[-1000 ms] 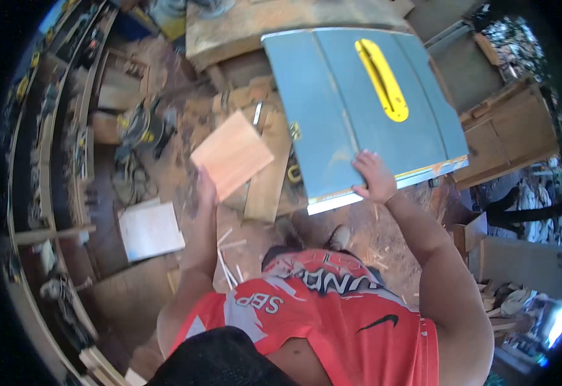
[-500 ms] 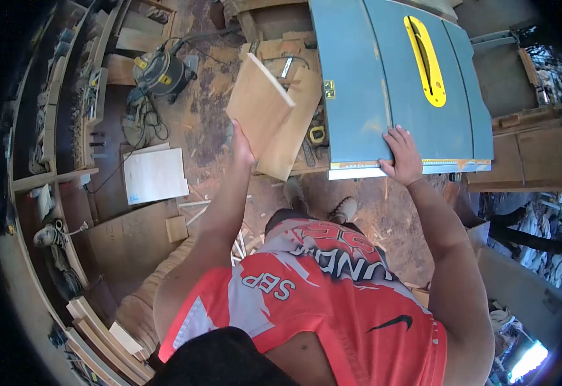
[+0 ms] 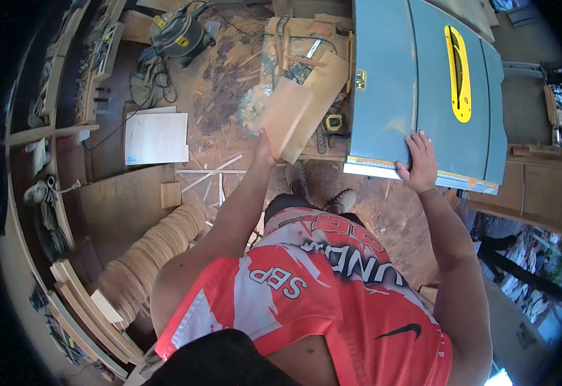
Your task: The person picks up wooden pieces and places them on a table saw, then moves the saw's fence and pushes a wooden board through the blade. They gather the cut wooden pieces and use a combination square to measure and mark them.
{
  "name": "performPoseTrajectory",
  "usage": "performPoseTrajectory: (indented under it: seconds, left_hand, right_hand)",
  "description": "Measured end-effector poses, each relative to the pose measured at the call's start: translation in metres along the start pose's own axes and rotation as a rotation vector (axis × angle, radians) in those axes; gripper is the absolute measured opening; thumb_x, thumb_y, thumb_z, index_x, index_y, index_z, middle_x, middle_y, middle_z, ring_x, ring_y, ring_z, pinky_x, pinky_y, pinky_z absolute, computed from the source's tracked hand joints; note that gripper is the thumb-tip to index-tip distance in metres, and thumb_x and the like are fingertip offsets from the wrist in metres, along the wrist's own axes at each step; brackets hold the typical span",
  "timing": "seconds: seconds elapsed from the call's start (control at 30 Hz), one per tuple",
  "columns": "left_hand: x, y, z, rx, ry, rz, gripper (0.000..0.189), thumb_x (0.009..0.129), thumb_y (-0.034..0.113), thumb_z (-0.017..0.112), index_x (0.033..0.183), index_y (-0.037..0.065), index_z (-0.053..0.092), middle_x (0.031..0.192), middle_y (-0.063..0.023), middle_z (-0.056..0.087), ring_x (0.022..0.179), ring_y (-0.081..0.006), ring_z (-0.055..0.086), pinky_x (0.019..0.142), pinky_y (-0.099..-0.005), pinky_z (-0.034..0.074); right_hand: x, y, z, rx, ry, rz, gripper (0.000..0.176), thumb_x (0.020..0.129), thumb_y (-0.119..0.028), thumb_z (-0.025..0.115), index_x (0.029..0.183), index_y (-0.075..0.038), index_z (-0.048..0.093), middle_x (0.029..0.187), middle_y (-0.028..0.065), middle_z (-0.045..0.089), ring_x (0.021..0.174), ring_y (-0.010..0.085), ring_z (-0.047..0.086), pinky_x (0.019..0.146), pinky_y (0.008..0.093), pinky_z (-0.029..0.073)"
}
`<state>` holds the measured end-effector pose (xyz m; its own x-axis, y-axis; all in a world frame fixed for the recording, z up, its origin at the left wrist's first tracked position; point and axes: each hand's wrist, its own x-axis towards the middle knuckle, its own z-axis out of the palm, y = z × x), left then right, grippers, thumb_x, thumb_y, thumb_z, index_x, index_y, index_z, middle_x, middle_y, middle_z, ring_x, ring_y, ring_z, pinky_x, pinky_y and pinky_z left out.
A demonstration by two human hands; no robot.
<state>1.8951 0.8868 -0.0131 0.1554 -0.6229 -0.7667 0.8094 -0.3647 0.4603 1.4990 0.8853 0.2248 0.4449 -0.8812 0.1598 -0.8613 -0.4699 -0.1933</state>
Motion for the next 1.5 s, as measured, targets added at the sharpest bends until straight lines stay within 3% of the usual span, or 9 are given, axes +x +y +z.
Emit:
performPoseTrajectory:
  seconds: [0.27,0.4,0.47,0.6,0.63,1.03,1.23,1.37,1.5]
  left_hand:
    - [-0.053,0.024,0.041,-0.078,-0.029,-0.241,0.049,0.095,0.06,0.037,0.091,0.017,0.06,0.062,0.0033,0.053,0.046,-0.0122,0.047,0.038,-0.0262,0.034]
    - [-0.041,0.004,0.029,-0.211,-0.01,-0.191,0.048,0.091,0.062,0.046,0.087,0.017,0.061,0.058,0.0034,0.051,0.043,-0.01,0.046,0.035,-0.0235,0.033]
    - [0.009,-0.026,-0.009,-0.228,-0.011,-0.182,0.049,0.093,0.052,0.052,0.126,0.016,0.053,0.119,-0.005,0.062,0.102,-0.0254,0.062,0.082,-0.0426,0.054]
    - [-0.057,-0.053,-0.008,-0.309,0.001,-0.175,0.049,0.085,0.054,0.063,0.118,0.019,0.057,0.097,-0.0014,0.064,0.082,-0.0166,0.063,0.055,-0.0284,0.052]
    - [-0.086,-0.052,0.005,-0.239,0.065,-0.1,0.053,0.08,0.072,0.054,0.087,0.02,0.061,0.061,0.007,0.046,0.041,-0.0091,0.036,0.032,-0.0219,0.026]
    - [-0.287,-0.155,-0.061,-0.241,0.102,0.045,0.044,0.086,0.068,0.049,0.09,0.026,0.061,0.062,0.0102,0.05,0.042,-0.0031,0.039,0.033,-0.0196,0.024]
    - [-0.281,-0.174,-0.069,-0.301,0.019,0.272,0.057,0.093,0.061,0.042,0.114,0.011,0.058,0.097,-0.0008,0.065,0.083,-0.0127,0.063,0.072,-0.0312,0.053]
    - [-0.317,-0.15,-0.041,-0.05,0.261,0.274,0.058,0.095,0.058,0.042,0.12,0.008,0.056,0.087,-0.004,0.067,0.07,-0.0113,0.064,0.059,-0.0273,0.052]
    - [-0.308,-0.143,-0.099,0.265,0.213,0.277,0.055,0.092,0.056,0.047,0.107,0.006,0.064,0.081,-0.0098,0.068,0.066,-0.0175,0.065,0.057,-0.0311,0.052]
  right_hand:
    - [-0.006,0.006,0.006,-0.018,0.029,-0.038,0.062,0.075,-0.032,0.064,0.127,-0.003,0.049,0.134,0.0183,0.048,0.131,0.04,0.037,0.11,0.0523,0.027]
    - [-0.011,0.005,0.004,0.003,0.043,-0.074,0.059,0.076,-0.028,0.065,0.127,-0.003,0.05,0.133,0.0185,0.049,0.13,0.0404,0.038,0.109,0.0521,0.027]
    - [-0.013,0.006,0.004,0.069,0.115,-0.101,0.055,0.077,-0.023,0.065,0.126,-0.002,0.051,0.131,0.0192,0.051,0.128,0.0406,0.04,0.109,0.0517,0.028]
    - [-0.02,0.019,0.017,0.091,0.137,-0.158,0.046,0.081,-0.021,0.064,0.121,-0.001,0.055,0.128,0.0213,0.052,0.126,0.0414,0.042,0.107,0.0508,0.03]
    - [-0.019,0.017,0.019,0.103,0.139,-0.183,0.045,0.083,-0.022,0.062,0.121,0.0,0.055,0.128,0.0215,0.052,0.126,0.0414,0.043,0.107,0.0506,0.031]
    - [-0.024,0.029,0.034,0.452,0.166,-0.395,0.04,0.095,-0.026,0.049,0.125,0.001,0.053,0.129,0.0221,0.051,0.121,0.0392,0.046,0.105,0.0471,0.033]
    - [-0.062,-0.122,0.013,1.29,-0.607,-0.177,0.049,0.095,-0.017,0.051,0.138,0.002,0.037,0.133,0.0168,0.048,0.117,0.0275,0.051,0.097,0.0364,0.042]
    - [-0.066,-0.186,0.055,1.564,-1.102,0.224,0.042,0.099,-0.017,0.048,0.136,0.0,0.037,0.128,0.0133,0.052,0.116,0.0225,0.054,0.095,0.0365,0.05]
    - [-0.05,-0.218,0.103,1.742,-1.028,0.609,0.037,0.097,-0.018,0.053,0.13,-0.002,0.046,0.123,0.0131,0.057,0.105,0.0241,0.06,0.084,0.0359,0.055]
